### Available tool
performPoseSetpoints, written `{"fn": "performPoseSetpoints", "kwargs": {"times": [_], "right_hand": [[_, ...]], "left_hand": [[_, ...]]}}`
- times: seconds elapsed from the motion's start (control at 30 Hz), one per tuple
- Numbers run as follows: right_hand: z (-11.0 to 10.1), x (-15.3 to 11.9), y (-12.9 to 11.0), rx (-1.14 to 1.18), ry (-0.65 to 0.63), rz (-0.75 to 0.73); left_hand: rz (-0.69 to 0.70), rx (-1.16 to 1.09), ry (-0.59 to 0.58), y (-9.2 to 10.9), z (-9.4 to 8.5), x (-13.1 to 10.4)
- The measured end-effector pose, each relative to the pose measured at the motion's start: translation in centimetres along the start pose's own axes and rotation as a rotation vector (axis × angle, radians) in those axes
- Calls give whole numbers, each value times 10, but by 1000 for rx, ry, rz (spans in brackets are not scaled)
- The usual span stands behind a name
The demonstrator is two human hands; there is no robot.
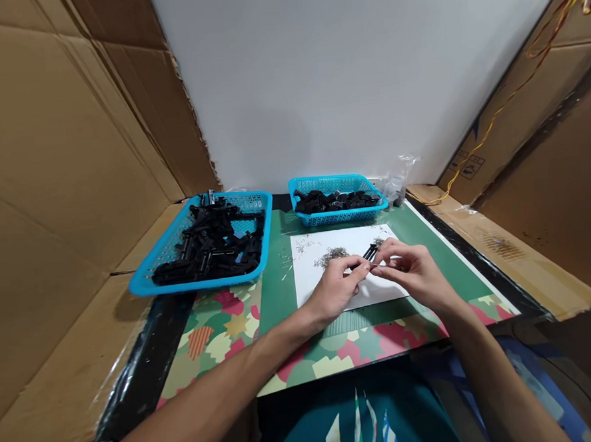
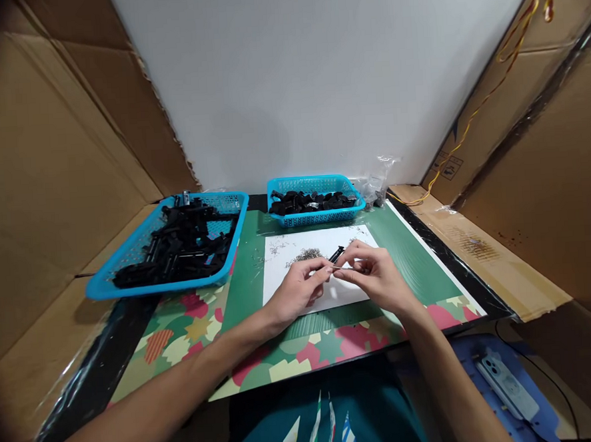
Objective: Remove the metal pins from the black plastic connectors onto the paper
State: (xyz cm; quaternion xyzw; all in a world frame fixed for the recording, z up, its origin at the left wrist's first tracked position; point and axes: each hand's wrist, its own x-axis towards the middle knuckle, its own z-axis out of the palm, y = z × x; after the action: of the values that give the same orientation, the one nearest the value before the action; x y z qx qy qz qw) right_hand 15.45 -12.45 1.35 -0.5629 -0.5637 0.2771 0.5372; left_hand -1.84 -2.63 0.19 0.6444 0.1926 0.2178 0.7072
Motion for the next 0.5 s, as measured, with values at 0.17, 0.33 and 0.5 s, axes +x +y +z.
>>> {"fn": "performPoseSetpoints", "kwargs": {"times": [0.17,0.33,0.5], "right_hand": [[0,-1,-1,-16,61,18],[-1,-3,-1,-19,135,71],[8,-8,4,91,150,123]], "left_hand": [[-118,-153,-17,0,0,-1],[-70,-103,-20,7,1,-5],[-50,-67,44,10,-1,-4]]}}
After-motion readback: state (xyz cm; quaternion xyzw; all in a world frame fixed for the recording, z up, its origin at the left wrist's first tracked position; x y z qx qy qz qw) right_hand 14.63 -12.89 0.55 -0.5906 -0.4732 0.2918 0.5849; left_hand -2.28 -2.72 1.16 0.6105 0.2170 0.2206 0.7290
